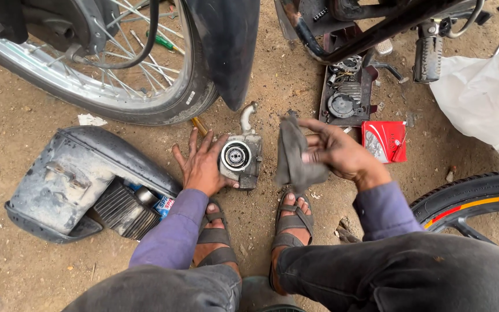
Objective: Adjusting valve clearance and cleaning a motorcycle engine cylinder head using a feeler gauge.
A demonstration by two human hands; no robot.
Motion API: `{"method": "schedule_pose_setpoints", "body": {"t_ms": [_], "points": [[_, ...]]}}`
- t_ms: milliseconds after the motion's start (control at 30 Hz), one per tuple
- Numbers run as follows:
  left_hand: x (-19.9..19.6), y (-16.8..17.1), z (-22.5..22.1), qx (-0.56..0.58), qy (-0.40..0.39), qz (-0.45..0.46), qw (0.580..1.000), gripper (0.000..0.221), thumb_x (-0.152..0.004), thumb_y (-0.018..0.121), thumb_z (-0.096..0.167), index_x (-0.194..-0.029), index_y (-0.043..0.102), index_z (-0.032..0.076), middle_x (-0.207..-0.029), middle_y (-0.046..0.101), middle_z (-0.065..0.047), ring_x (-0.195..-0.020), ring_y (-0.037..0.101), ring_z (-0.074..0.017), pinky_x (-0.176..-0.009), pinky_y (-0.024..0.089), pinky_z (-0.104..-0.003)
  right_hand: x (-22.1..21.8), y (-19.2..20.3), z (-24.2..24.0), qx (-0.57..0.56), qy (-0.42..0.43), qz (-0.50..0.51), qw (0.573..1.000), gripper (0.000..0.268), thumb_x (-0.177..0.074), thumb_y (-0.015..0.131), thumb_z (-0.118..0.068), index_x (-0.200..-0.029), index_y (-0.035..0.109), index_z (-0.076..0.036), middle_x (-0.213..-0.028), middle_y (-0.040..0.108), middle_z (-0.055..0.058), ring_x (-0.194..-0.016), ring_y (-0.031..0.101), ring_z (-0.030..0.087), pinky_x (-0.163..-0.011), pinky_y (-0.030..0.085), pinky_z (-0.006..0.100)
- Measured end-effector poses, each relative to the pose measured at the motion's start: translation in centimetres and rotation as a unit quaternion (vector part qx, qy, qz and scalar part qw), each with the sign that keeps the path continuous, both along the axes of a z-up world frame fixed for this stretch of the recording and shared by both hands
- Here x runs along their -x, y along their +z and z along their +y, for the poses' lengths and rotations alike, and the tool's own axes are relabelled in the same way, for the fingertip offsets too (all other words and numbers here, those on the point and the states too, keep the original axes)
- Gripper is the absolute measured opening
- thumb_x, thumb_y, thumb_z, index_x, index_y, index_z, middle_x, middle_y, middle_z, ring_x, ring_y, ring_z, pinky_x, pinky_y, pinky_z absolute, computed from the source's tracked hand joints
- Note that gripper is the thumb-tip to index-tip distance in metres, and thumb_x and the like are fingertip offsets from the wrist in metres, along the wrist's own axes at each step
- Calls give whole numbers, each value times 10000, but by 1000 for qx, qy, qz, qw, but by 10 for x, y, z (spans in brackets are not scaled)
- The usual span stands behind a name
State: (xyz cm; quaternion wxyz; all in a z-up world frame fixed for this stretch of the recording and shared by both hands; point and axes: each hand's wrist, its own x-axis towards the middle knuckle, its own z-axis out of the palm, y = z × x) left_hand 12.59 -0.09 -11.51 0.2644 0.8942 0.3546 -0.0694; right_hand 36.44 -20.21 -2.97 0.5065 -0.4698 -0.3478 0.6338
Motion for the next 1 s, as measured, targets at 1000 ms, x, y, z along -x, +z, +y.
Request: {"method": "schedule_pose_setpoints", "body": {"t_ms": [1000], "points": [[1,12,-1,-7,9,-1,1000,1250,-364,1035,391,-1472,456,375,-1617,348,-32,-1558,110,-294,-1196,-10,-702,120,-51,39,-50,110,-710,694,420,-869,564,-66,-1278,612,13,-1083,588,136,-976,602,310,-678,577,440]]}}
